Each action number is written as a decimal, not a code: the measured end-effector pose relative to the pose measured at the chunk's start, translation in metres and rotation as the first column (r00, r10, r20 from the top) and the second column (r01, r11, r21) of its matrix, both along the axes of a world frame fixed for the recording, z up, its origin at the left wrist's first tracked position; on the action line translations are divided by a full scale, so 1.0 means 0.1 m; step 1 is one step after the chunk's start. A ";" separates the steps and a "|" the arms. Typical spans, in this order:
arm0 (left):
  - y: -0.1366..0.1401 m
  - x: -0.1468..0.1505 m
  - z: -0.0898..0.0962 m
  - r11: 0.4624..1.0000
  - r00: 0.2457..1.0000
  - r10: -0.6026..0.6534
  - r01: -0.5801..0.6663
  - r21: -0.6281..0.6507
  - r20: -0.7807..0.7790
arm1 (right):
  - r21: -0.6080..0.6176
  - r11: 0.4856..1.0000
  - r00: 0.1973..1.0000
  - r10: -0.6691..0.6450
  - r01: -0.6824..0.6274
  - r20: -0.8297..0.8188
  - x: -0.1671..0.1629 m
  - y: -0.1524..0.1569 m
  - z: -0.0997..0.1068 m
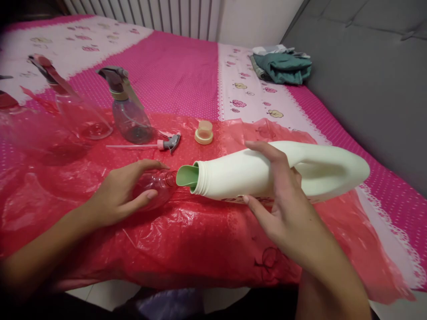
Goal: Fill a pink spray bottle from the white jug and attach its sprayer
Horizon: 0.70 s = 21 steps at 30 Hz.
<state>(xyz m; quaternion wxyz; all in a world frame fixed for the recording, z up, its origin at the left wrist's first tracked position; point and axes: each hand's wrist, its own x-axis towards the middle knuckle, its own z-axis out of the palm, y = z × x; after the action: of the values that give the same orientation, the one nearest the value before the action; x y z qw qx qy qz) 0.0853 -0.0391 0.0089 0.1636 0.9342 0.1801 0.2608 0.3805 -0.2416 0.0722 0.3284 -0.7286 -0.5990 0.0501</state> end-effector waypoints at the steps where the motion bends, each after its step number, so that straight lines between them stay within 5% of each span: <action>1: 0.00 0.00 0.00 1.000 1.000 -0.001 0.001 0.000 0.000 | 0.004 1.000 1.000 -0.002 0.002 0.006 0.00 0.00 0.00; 21: 0.00 0.00 0.00 1.000 1.000 -0.011 0.011 0.007 0.005 | 0.020 1.000 0.994 -0.012 0.010 0.106 0.00 0.01 -0.01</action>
<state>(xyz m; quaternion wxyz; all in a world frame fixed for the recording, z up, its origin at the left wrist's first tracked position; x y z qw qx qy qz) 0.0851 -0.0395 0.0091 0.1622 0.9351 0.1737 0.2628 0.3803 -0.2406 0.0712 0.3033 -0.7302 -0.6122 0.0039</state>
